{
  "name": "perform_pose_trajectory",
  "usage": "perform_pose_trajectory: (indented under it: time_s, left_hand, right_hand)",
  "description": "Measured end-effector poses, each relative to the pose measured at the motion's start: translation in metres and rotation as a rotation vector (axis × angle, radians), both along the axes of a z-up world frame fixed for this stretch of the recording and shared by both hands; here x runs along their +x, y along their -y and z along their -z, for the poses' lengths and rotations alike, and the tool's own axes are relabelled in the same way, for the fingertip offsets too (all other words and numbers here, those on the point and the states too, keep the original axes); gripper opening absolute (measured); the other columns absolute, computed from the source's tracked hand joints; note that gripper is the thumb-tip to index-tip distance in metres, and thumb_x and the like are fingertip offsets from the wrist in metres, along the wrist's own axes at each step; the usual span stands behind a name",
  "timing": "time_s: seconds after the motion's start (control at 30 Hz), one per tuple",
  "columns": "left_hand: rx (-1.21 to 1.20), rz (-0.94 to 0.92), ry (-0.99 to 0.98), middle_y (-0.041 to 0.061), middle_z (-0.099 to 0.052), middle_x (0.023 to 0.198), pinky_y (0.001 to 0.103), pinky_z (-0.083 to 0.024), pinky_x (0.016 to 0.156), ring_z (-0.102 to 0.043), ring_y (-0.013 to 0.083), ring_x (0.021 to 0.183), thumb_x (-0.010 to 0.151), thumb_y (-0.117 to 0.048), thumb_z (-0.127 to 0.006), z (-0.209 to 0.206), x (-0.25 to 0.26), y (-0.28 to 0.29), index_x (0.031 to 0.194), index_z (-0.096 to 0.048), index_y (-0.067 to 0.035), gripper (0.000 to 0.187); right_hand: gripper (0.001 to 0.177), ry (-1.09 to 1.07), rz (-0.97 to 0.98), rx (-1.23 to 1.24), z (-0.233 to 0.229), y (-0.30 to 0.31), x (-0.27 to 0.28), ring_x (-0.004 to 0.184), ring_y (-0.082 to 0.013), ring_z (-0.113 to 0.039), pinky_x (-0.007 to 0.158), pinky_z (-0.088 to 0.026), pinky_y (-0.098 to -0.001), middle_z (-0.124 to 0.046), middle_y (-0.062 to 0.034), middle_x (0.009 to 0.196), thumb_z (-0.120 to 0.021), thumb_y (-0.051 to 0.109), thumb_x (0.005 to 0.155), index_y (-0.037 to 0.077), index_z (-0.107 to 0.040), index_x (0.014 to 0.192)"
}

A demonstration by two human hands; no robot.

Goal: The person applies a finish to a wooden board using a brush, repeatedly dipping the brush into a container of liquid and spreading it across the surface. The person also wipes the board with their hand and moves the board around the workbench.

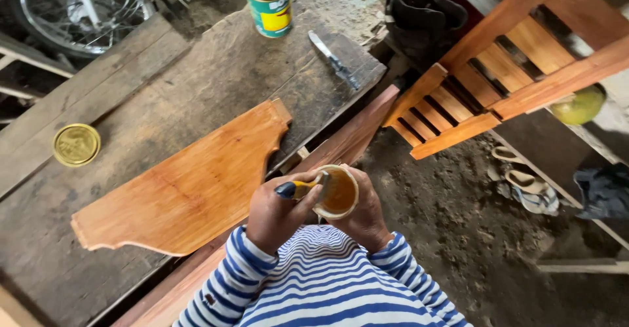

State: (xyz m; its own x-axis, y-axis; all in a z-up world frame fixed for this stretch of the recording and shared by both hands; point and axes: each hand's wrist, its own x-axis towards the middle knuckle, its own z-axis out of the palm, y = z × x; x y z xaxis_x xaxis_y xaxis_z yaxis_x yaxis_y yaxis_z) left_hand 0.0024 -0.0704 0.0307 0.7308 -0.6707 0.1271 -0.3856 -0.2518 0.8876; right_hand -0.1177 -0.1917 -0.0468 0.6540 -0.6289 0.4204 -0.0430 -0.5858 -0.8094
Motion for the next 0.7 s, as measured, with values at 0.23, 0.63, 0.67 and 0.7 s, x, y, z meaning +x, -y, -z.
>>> perform_pose_trajectory:
  time_s: [0.23, 0.63, 0.67, 0.7]
  left_hand:
    - [-0.002, -0.035, 0.007, 0.014, -0.078, 0.083, 0.037, -0.061, 0.062, -0.077, 0.0327, 0.079, 0.081, -0.021, -0.082, -0.011, 0.0, 0.006, 0.1, -0.081, -0.009, 0.022]
    - [0.153, -0.064, 0.136, 0.009, -0.08, 0.088, 0.038, -0.062, 0.067, -0.076, 0.03, 0.084, 0.083, -0.027, -0.08, -0.007, -0.006, 0.004, 0.1, -0.08, -0.014, 0.022]
    - [0.166, -0.052, 0.18, 0.008, -0.079, 0.085, 0.039, -0.061, 0.068, -0.076, 0.0299, 0.081, 0.084, -0.028, -0.079, -0.007, -0.007, 0.004, 0.099, -0.079, -0.014, 0.02]
    - [0.179, -0.038, 0.223, 0.008, -0.078, 0.082, 0.039, -0.06, 0.068, -0.075, 0.0298, 0.078, 0.085, -0.028, -0.078, -0.006, -0.007, 0.004, 0.098, -0.078, -0.015, 0.018]
  right_hand:
    - [0.083, -0.017, -0.057, 0.049, 0.0, 0.009, -0.001, 0.107, -0.0344, -0.07, 0.092, -0.056, -0.0417, -0.069, -0.017, 0.119, -0.096, 0.019, 0.052, 0.006, -0.059, 0.125]
    - [0.083, 0.028, -0.174, 0.08, -0.01, 0.005, 0.005, 0.111, -0.0389, -0.069, 0.095, -0.054, -0.0429, -0.068, -0.0206, 0.122, -0.092, 0.007, 0.05, 0.002, -0.06, 0.127]
    - [0.086, 0.019, -0.202, 0.088, -0.007, 0.007, 0.004, 0.111, -0.04, -0.068, 0.096, -0.054, -0.0445, -0.067, -0.0211, 0.122, -0.092, 0.007, 0.048, 0.001, -0.059, 0.127]
    - [0.088, 0.01, -0.227, 0.095, -0.005, 0.009, 0.002, 0.111, -0.0411, -0.068, 0.097, -0.054, -0.0462, -0.067, -0.0216, 0.122, -0.092, 0.006, 0.046, 0.001, -0.059, 0.127]
